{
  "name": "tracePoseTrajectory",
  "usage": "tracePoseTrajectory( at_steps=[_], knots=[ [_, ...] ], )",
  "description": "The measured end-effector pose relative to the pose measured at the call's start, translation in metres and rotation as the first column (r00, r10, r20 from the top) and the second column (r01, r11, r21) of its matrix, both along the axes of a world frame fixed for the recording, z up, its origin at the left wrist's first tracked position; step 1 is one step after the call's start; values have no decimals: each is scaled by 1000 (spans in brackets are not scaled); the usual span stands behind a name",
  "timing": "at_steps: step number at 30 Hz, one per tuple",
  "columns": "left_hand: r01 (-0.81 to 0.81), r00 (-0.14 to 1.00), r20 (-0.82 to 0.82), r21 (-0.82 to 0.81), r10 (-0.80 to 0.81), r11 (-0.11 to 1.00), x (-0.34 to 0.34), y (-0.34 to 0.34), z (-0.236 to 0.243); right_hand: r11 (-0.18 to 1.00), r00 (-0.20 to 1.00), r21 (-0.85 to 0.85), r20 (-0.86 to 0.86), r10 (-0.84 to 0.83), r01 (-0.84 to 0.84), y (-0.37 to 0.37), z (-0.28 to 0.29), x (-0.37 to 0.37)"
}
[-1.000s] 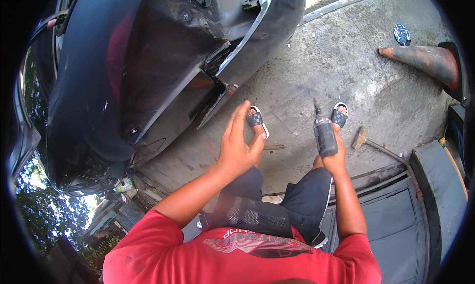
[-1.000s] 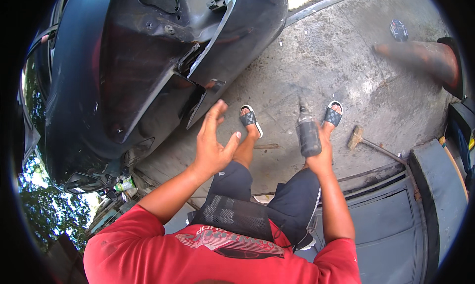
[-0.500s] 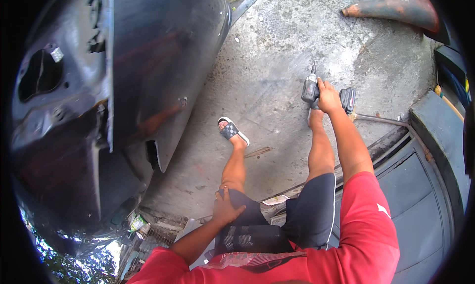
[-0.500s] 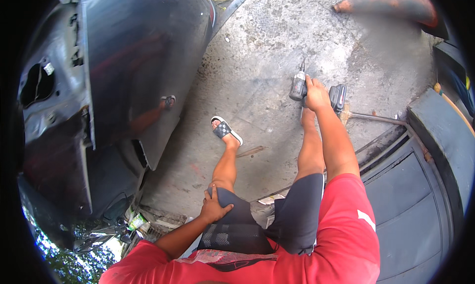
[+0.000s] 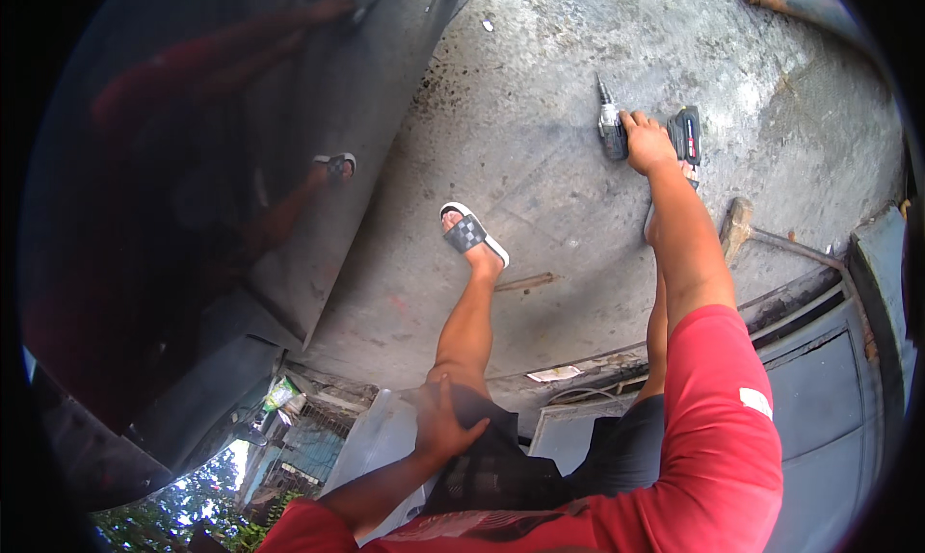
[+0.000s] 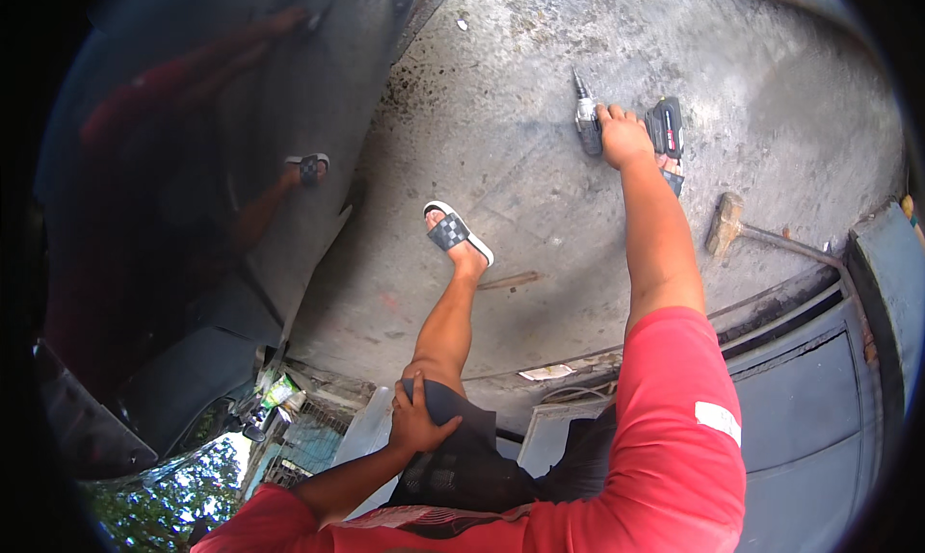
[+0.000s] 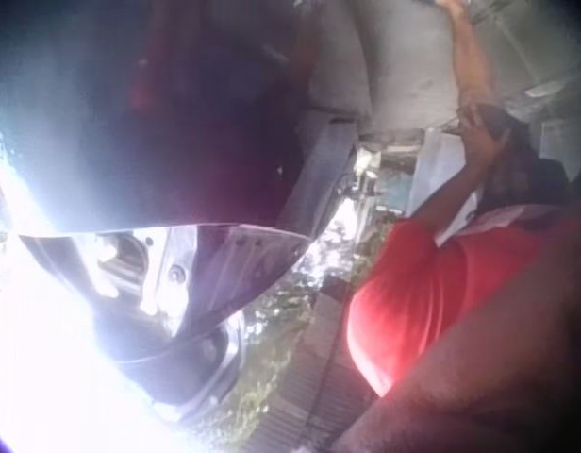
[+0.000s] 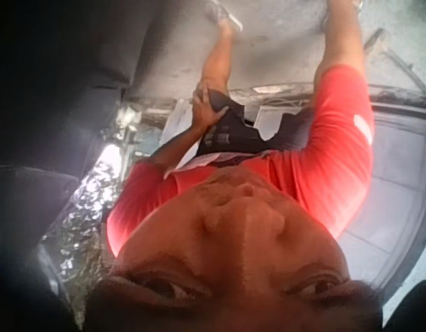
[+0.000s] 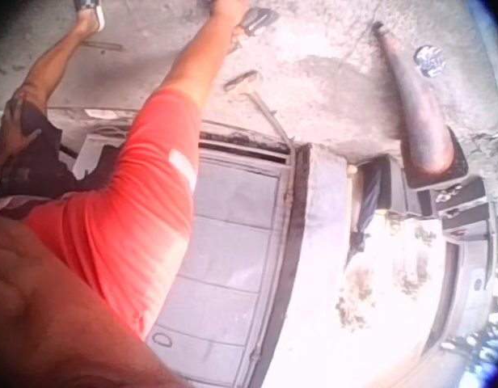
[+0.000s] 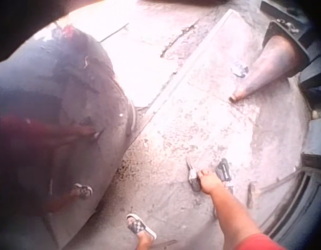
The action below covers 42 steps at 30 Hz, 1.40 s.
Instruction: The person walks through a garage and uses a cordless impact driver to remove screws from the rear bumper of a dark-colored car. They then manually pull the bumper away from the vehicle to detach it.
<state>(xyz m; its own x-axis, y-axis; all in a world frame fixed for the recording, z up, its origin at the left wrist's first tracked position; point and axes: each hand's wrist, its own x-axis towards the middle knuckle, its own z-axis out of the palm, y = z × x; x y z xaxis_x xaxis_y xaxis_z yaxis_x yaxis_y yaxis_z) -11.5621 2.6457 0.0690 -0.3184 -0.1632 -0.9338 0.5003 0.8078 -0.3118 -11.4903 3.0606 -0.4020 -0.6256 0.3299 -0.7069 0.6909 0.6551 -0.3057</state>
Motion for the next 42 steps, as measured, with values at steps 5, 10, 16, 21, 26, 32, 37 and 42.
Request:
tracePoseTrajectory(
  at_steps=[5,10,16,21,26,32,37,42],
  knots=[
    [3,1000,17,17,-3,1000,-6,29,2,999,997,-9,-64,-39,38,20,46,29],
    [-85,995,43,7,85,996,-16,56,25,944,952,-173,-69,-297,282,-10,165,138],
    [-85,996,-7,244,89,966,-53,86,86,843,877,-251,212,-432,476,33,369,268],
    [-260,932,-115,451,344,854,-86,125,134,902,840,44,348,-416,429,152,450,365],
    [-366,882,-123,431,455,825,-74,94,125,922,870,179,309,-385,345,237,458,359],
    [-551,779,-35,436,626,711,-70,70,87,681,714,-218,187,-674,699,214,482,156],
    [-678,579,63,592,813,437,-66,26,91,444,270,-408,-416,-868,798,206,460,-41],
    [-723,489,-97,510,867,466,-35,-110,114,150,-153,-470,-545,-824,870,202,477,-235]
  ],
)
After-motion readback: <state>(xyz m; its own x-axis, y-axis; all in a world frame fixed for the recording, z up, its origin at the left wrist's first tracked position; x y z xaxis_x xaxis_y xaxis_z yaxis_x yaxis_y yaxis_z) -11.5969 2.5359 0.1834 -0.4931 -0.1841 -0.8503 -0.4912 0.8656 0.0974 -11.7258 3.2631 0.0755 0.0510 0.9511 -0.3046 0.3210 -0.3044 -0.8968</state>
